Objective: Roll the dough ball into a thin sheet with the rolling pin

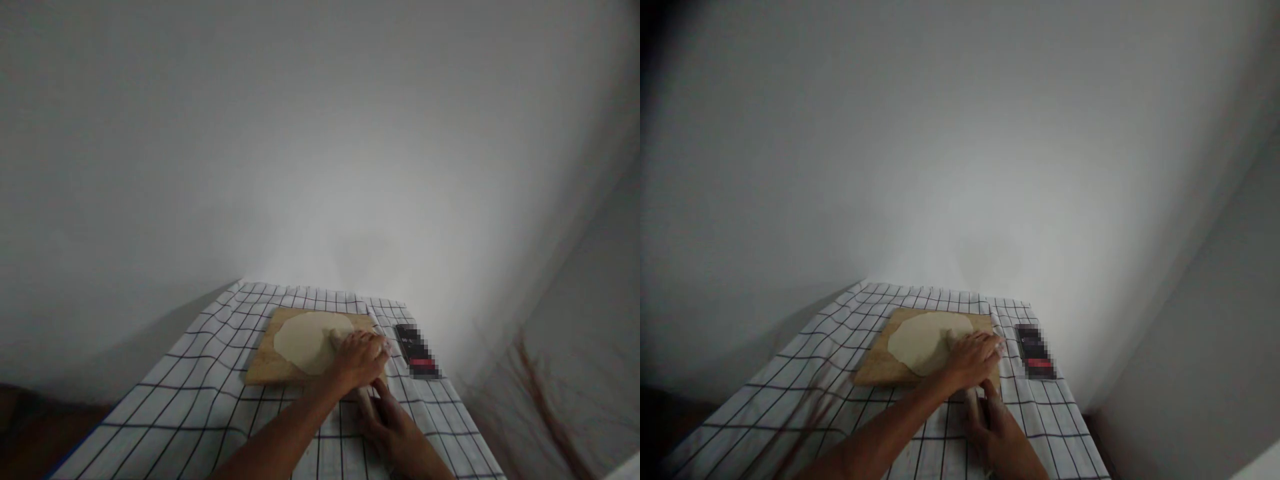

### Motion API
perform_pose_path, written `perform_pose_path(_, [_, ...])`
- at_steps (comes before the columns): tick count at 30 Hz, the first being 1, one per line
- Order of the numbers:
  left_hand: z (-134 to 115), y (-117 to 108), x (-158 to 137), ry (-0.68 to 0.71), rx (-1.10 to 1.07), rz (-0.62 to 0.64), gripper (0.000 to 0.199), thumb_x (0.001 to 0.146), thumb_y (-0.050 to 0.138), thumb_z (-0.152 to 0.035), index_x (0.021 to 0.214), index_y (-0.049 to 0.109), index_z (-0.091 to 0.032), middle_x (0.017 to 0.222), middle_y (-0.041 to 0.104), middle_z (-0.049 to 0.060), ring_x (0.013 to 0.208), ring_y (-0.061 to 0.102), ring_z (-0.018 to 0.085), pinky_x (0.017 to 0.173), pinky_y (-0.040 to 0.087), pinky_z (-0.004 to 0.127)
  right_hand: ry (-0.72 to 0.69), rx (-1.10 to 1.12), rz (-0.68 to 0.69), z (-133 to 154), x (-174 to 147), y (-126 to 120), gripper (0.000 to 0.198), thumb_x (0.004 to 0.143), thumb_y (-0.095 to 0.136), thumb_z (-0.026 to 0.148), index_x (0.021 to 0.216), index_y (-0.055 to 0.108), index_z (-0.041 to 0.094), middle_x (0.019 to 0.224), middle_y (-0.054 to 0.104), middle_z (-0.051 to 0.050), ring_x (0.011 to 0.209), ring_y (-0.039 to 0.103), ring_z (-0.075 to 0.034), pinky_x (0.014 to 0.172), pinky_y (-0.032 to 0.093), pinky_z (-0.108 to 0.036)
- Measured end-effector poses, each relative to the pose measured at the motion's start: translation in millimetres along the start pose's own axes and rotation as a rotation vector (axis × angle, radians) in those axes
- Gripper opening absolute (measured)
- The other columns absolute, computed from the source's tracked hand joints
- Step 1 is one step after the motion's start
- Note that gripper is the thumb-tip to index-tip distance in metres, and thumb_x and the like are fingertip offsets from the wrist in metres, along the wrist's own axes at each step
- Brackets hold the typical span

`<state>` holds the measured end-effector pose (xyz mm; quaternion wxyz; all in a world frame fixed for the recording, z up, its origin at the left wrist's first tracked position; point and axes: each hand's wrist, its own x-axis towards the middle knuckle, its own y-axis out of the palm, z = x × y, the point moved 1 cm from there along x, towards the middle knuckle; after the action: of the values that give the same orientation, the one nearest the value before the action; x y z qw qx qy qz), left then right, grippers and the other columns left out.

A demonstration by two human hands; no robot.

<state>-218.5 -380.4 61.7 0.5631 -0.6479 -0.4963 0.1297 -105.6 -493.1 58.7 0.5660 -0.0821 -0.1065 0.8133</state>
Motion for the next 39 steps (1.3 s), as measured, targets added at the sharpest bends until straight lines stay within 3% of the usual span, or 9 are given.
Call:
perform_pose_path(5, [-9,11,32,0.07,-0.074,0.088,0.052,0.102,0.023,-0.055,0.121,0.062,-0.028,0.121,0.069,0.005,0.116,0.06,0.026,0.099,0.043,0.046,-0.049,0.008,-0.076,-13,8,2,0.069,0.085,0.06,0.047,0.146,0.04,0.019,0.105,0.07,-0.007,0.1,0.06,-0.024,0.094,0.046,-0.036])
perform_pose_path(9, [-10,15,37,0.102,-0.066,0.068,0.05,0.102,0.025,-0.051,0.116,0.065,-0.023,0.116,0.071,0.007,0.114,0.061,0.026,0.099,0.044,0.043,-0.064,0.012,-0.056,-25,14,2,0.065,0.086,0.056,0.039,0.145,0.038,0.017,0.106,0.069,-0.008,0.096,0.062,-0.023,0.092,0.047,-0.036])
perform_pose_path(16, [11,7,1,0.061,0.084,-0.023,0.043,0.102,0.034,-0.048,0.127,0.06,-0.025,0.138,0.059,0.006,0.136,0.044,0.03,0.116,0.025,0.053,-0.021,-0.066,-0.021,-26,9,2,0.066,0.082,0.056,0.024,0.145,0.038,0.018,0.103,0.069,-0.006,0.084,0.062,-0.019,0.075,0.048,-0.029])
perform_pose_path(20, [19,0,-20,0.102,0.166,-0.036,0.041,0.104,0.031,-0.045,0.126,0.061,-0.027,0.136,0.061,0.006,0.138,0.041,0.03,0.118,0.019,0.055,-0.03,-0.072,0.008,-16,4,4,0.063,0.083,0.055,0.024,0.144,0.04,0.019,0.098,0.07,-0.003,0.075,0.058,-0.016,0.067,0.046,-0.026])
perform_pose_path(24, [19,-4,-24,0.025,0.149,-0.084,0.038,0.103,0.035,-0.045,0.122,0.062,-0.026,0.135,0.061,0.005,0.137,0.041,0.029,0.118,0.021,0.052,-0.016,-0.073,0.001,3,-2,6,0.057,0.087,0.055,0.031,0.142,0.043,0.018,0.089,0.068,-0.002,0.069,0.055,-0.014,0.063,0.043,-0.026])
perform_pose_path(28, [12,-8,-12,0.002,0.072,-0.024,0.041,0.101,0.034,-0.052,0.117,0.064,-0.028,0.128,0.065,0.004,0.129,0.05,0.028,0.11,0.032,0.051,0.025,-0.067,0.011,9,-3,4,0.057,0.095,0.047,0.05,0.142,0.044,0.018,0.081,0.066,-0.001,0.066,0.057,-0.015,0.063,0.044,-0.027])
perform_pose_path(32, [3,-7,8,0.003,0.004,0.049,0.049,0.1,0.029,-0.057,0.114,0.066,-0.028,0.122,0.068,0.005,0.119,0.057,0.026,0.103,0.039,0.046,0.034,-0.096,-0.035,-6,4,-2,0.061,0.09,0.053,0.041,0.145,0.043,0.017,0.113,0.069,-0.009,0.095,0.064,-0.022,0.085,0.048,-0.032])
perform_pose_path(35, [0,-4,21,0.021,-0.055,0.045,0.05,0.1,0.029,-0.058,0.114,0.067,-0.028,0.121,0.069,0.004,0.118,0.057,0.025,0.101,0.041,0.043,0.063,-0.139,-0.077,-16,9,-5,0.068,0.087,0.055,0.035,0.15,0.038,0.015,0.137,0.059,-0.012,0.122,0.056,-0.027,0.103,0.041,-0.038])
perform_pose_path(39, [-2,2,34,0.059,-0.127,0.042,0.055,0.1,0.026,-0.06,0.112,0.068,-0.027,0.115,0.071,0.005,0.114,0.06,0.024,0.098,0.043,0.039,0.054,-0.136,-0.126,-19,11,-6,0.069,0.086,0.057,0.039,0.15,0.04,0.019,0.146,0.051,-0.009,0.137,0.043,-0.028,0.112,0.033,-0.039])
